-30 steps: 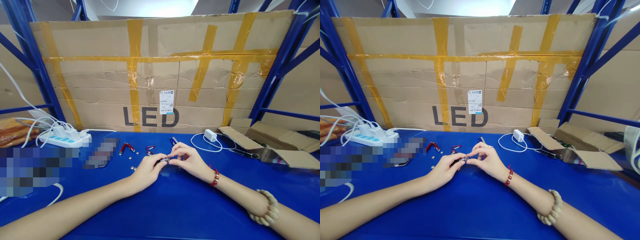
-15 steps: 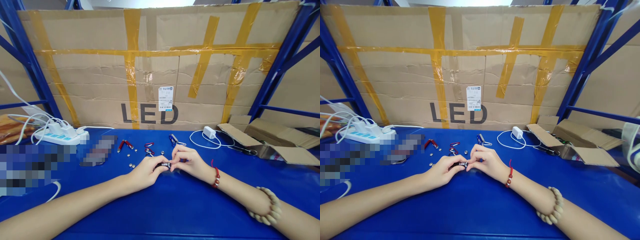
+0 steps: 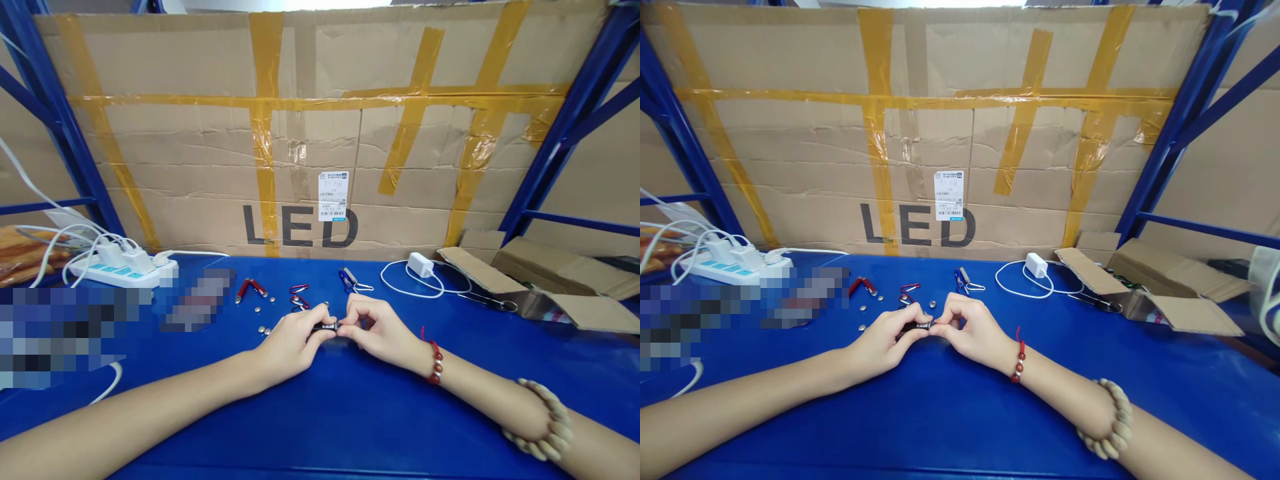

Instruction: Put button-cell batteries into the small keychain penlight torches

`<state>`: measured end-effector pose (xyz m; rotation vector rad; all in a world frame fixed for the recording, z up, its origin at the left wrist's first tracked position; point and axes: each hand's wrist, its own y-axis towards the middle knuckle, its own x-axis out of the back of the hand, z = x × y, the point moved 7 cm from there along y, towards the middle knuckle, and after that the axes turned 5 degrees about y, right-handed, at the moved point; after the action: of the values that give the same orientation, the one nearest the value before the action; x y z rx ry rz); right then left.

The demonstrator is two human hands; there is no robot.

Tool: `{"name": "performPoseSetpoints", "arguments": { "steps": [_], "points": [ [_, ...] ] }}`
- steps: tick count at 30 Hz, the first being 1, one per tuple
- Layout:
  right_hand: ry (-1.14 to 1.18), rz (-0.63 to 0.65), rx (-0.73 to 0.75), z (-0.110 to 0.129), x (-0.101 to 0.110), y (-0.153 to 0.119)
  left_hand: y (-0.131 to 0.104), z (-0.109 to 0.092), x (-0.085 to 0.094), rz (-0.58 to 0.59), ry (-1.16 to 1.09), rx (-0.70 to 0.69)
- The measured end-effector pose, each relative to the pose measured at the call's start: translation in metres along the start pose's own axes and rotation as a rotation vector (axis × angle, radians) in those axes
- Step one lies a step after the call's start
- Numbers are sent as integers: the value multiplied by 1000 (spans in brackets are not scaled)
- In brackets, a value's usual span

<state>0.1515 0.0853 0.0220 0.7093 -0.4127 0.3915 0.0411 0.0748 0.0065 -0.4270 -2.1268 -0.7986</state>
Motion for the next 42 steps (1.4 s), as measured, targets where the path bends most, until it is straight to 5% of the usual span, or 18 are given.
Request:
{"name": "performPoseSetpoints", "arguments": {
  "steps": [8, 42],
  "points": [
    [263, 96, -464, -33, -14, -6, 2, 0, 4, -52, 9, 16],
    [328, 86, -479, -33, -12, 1, 2, 1, -1, 26, -92, 49]
  ]
}}
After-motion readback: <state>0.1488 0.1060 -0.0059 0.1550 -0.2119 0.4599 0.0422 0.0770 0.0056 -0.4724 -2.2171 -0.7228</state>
